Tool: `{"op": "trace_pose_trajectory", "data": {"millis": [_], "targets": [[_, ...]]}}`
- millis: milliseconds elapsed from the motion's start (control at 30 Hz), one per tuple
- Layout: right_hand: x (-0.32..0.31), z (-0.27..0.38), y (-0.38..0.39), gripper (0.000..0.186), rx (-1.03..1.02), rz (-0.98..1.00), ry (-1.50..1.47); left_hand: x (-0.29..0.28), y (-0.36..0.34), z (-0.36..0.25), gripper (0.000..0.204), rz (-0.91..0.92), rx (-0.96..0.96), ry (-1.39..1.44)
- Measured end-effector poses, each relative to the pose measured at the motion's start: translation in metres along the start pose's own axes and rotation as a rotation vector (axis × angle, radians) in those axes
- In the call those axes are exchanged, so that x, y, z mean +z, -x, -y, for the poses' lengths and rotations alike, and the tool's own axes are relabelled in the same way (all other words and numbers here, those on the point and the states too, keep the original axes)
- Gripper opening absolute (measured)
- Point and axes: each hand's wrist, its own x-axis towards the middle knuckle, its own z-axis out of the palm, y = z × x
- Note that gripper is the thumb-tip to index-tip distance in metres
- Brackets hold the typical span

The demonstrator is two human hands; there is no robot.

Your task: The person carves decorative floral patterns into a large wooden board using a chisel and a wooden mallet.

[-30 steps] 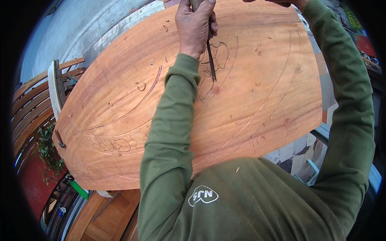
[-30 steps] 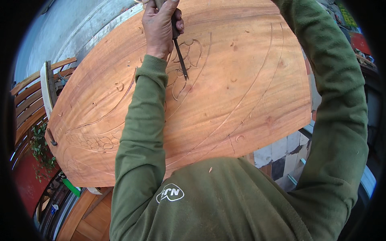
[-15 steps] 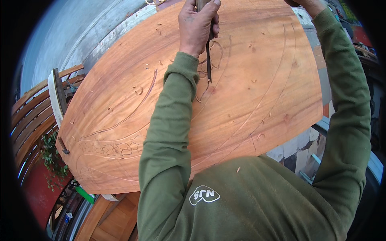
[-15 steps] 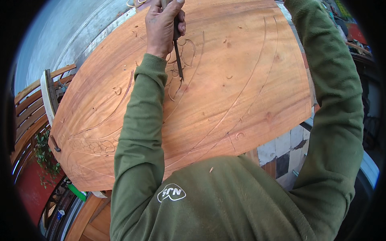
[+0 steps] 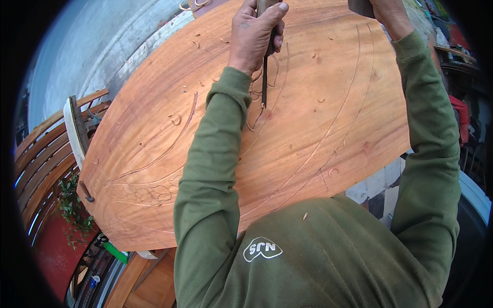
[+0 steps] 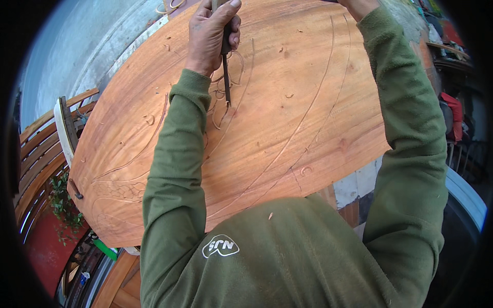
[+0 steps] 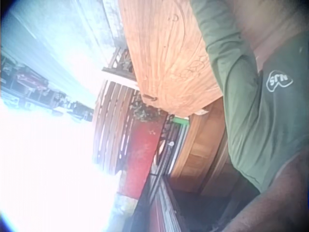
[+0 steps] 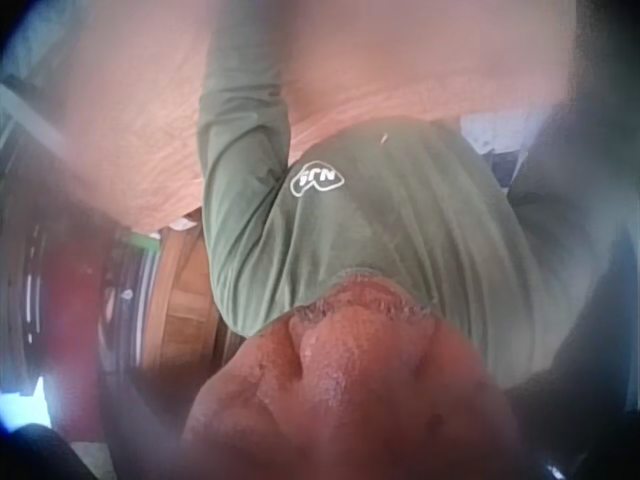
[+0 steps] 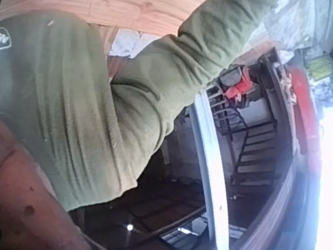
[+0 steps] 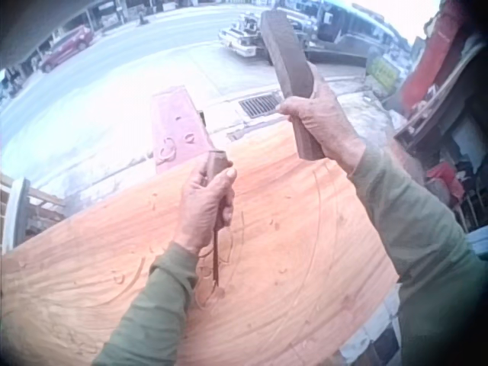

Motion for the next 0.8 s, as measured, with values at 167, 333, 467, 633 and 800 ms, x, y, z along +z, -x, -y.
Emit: {"op": "trace_pose_trajectory", "data": {"millis": [167,333,467,633,800], "targets": [[-0.001,0.004,0.026,0.083,-0.029,0.644,0.440,-0.001,0.008,-0.004,0.027,-0.003,-0.089,-0.053],[-0.052,-0.075,-0.012,0.081,0.045,0.045,0.270,0.017,0.000,0.004,0.028,0.051,-0.087,-0.039],[0.003,-0.002,0.041,0.080,0.072,0.064,0.115,0.001,0.008,-0.004,0.029,0.067,-0.132,-0.020],[-0.027,0.003,0.042,0.084,0.042,0.346,0.592,0.004,0.008,0.001,0.029,0.093,-0.157,-0.038],[-0.006,-0.009,0.056,0.081,0.199,-0.166,-0.012,0.010,0.005,0.005,0.030,0.123,-0.150,-0.043]]}}
